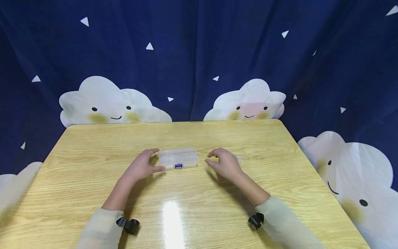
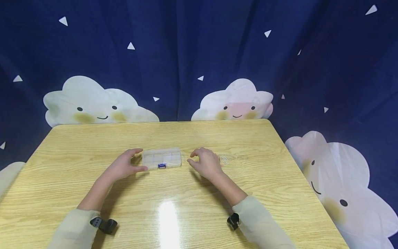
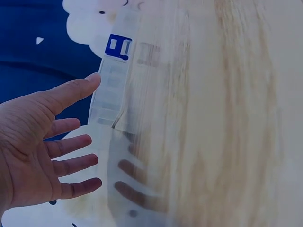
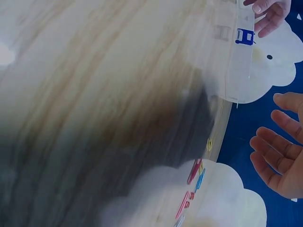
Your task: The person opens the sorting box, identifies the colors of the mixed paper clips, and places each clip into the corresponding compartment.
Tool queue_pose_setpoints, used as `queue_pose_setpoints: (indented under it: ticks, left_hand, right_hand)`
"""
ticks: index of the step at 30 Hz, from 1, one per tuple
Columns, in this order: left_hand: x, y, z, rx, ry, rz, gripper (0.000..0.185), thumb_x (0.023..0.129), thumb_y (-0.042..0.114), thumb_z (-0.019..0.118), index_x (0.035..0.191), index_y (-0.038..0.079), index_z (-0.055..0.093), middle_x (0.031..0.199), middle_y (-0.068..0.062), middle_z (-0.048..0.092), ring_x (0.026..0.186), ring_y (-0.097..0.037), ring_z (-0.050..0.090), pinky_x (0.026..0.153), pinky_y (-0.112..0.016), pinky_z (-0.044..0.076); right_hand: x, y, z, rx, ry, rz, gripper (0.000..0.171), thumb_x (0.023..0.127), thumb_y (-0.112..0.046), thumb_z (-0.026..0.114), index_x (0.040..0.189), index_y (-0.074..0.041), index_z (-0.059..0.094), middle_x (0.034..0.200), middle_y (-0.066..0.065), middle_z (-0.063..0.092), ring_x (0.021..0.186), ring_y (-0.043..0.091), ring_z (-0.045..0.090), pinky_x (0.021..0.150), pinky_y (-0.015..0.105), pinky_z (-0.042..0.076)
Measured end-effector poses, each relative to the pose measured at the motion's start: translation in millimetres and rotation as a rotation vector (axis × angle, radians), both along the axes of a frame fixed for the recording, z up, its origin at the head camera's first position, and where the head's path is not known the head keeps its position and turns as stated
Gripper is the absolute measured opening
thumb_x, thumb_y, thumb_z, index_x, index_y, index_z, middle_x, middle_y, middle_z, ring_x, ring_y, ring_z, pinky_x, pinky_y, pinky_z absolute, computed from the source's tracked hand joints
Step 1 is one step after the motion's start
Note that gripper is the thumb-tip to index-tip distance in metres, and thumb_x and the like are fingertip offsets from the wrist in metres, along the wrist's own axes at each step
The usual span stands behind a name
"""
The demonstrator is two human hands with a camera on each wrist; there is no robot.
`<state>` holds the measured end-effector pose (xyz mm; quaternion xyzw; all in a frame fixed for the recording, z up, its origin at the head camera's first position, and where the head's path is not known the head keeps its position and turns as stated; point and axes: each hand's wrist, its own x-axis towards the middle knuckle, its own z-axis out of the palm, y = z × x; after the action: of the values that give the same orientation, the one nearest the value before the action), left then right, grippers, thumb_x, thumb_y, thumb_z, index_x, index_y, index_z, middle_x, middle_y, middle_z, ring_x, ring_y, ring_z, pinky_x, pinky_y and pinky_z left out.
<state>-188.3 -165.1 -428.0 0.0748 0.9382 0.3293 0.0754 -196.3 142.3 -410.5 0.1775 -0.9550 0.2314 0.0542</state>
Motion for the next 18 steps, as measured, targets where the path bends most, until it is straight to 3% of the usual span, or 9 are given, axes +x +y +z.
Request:
queue_pose_setpoints:
  ticks: [4, 18]
  left_hand:
    - [-2.0, 2, -3.0, 0.005, 0.002, -0.004, 0.081, 0.077, 0.034, 0.075, 0.14, 0.0, 0.038, 0.143, -0.025, 0.039, 0.132, -0.042, 0.034, 0.107, -0.052, 0.03]
    - [-3.9, 7, -4.6, 0.013, -0.016, -0.017, 0.083, 0.078, 0.033, 0.075, 0.141, -0.001, 0.035, 0.143, -0.022, 0.04, 0.133, -0.04, 0.035, 0.107, -0.051, 0.031]
  right_hand:
    - [0.6, -5, -2.7, 0.008, 0.002, 0.01, 0.02, 0.085, -0.032, 0.067, 0.096, -0.016, 0.071, 0.101, 0.001, 0.069, 0.089, 0.02, 0.064, 0.075, 0.038, 0.051]
    - [0.9, -20, -9.2, 0.025, 0.029, 0.058, 0.017, 0.083, -0.031, 0.068, 0.092, -0.017, 0.071, 0.092, -0.001, 0.07, 0.081, 0.016, 0.064, 0.067, 0.029, 0.049]
